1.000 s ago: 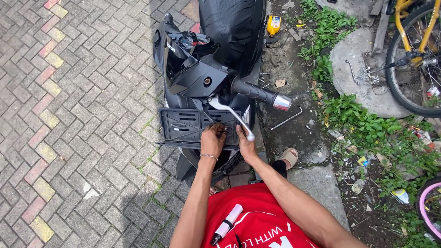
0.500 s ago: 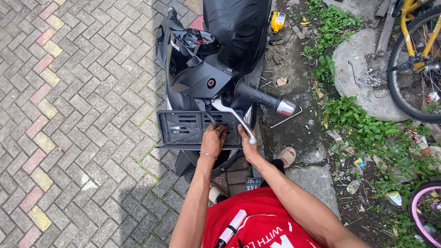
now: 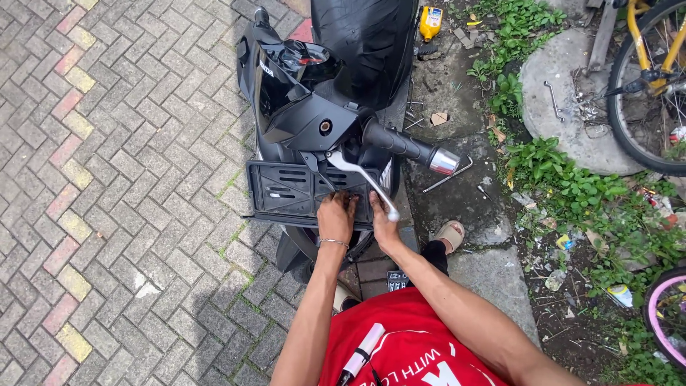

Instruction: Removing the license plate and its mounting bracket from a motorcycle using a wrench.

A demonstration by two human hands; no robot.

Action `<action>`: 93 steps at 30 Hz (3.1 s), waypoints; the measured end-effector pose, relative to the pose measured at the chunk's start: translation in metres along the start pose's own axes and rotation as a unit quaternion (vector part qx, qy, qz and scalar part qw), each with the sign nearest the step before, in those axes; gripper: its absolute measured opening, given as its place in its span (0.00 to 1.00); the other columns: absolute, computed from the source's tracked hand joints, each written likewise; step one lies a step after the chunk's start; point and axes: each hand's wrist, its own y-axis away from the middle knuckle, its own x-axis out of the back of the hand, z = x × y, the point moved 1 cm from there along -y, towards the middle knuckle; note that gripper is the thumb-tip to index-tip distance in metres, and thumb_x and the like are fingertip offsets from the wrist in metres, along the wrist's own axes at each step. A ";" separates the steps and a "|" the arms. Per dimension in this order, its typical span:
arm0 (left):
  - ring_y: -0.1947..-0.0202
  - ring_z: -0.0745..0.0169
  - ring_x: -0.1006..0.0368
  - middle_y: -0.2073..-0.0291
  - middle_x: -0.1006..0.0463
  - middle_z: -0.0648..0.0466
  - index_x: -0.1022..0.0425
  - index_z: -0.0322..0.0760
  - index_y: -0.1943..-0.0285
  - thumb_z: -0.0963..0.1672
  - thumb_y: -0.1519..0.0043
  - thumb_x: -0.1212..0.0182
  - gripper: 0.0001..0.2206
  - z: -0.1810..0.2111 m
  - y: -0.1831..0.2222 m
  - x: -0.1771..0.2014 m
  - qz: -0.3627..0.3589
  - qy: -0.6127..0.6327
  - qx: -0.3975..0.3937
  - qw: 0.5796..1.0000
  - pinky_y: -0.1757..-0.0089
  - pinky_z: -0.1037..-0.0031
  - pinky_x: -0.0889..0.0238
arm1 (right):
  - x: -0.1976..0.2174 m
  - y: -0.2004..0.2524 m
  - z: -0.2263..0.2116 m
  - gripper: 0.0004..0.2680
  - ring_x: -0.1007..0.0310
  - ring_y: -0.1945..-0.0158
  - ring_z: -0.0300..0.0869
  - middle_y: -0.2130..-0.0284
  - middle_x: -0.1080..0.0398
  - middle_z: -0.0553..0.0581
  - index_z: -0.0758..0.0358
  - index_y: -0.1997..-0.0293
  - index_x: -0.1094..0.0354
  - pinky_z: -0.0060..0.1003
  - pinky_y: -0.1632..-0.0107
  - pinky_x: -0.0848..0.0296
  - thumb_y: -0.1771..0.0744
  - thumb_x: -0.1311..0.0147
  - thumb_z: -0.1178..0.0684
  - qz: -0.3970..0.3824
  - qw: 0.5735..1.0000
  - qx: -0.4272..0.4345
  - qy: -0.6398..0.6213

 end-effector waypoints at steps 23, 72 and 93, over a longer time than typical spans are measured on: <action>0.60 0.46 0.21 0.67 0.21 0.50 0.18 0.45 0.59 0.44 0.40 0.35 0.04 -0.012 -0.001 -0.020 0.065 0.059 -0.012 0.996 0.59 0.62 0.27 | 0.001 -0.004 0.018 0.13 0.28 0.52 0.39 0.60 0.23 0.55 0.65 0.49 0.25 0.45 0.42 0.31 0.29 0.45 0.44 0.012 0.999 -0.035 0.028; 0.53 0.48 0.27 0.57 0.24 0.51 0.20 0.50 0.51 0.47 0.47 0.30 0.15 -0.011 -0.003 0.007 0.072 0.003 -0.054 0.996 0.53 0.59 0.35 | -0.003 -0.017 0.023 0.15 0.31 0.43 0.45 0.50 0.25 0.60 0.64 0.41 0.28 0.50 0.37 0.36 0.28 0.48 0.44 -0.003 0.999 -0.015 0.028; 0.59 0.56 0.24 0.67 0.20 0.58 0.21 0.51 0.61 0.50 0.39 0.36 0.06 -0.004 0.002 -0.010 0.076 -0.093 -0.016 0.993 0.53 0.62 0.40 | -0.005 -0.011 0.007 0.17 0.31 0.39 0.49 0.46 0.27 0.63 0.63 0.37 0.31 0.50 0.35 0.36 0.29 0.48 0.43 -0.001 0.999 -0.033 0.035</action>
